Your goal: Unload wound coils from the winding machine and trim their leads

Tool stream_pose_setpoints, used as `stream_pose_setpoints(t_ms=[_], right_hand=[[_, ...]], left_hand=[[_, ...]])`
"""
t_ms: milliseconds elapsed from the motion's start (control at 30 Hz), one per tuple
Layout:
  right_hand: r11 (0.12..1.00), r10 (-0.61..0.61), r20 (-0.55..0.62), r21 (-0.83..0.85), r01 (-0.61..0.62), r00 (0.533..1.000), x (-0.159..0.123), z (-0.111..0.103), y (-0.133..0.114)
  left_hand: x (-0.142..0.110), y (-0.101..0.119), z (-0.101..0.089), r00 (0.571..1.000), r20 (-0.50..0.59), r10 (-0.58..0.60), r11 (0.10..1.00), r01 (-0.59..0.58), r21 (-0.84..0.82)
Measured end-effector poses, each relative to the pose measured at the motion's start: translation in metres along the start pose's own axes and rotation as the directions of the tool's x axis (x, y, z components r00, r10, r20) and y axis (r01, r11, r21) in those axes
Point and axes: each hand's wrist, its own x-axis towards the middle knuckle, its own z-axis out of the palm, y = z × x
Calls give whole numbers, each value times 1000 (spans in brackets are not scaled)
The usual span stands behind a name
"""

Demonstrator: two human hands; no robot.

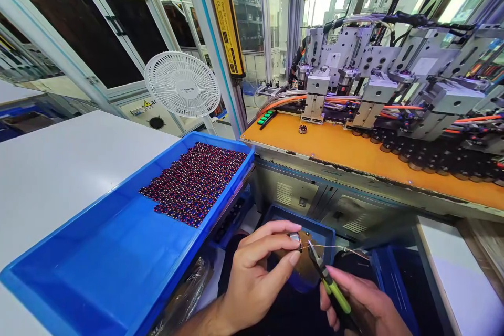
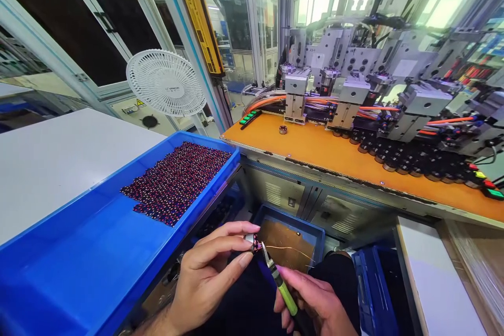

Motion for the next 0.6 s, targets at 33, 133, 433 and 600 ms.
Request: stream_pose_setpoints(t_ms=[33,133,433,600], right_hand=[[1000,-15,5,15,15,1000,0,0,1],[998,-25,31,65,23,999,0,0,3],[990,108,13,93,-109,994,2,-1,5],[994,96,-53,-47,-98,994,6,-5,5]], left_hand=[[0,-1,0,1000,5,-5,1000,5,-4],[-1,-2,0,1000,12,-7,1000,8,-10],[-1,-3,1,1000,12,-22,1000,22,-16],[-1,-5,1,1000,26,-9,999,10,-35]])
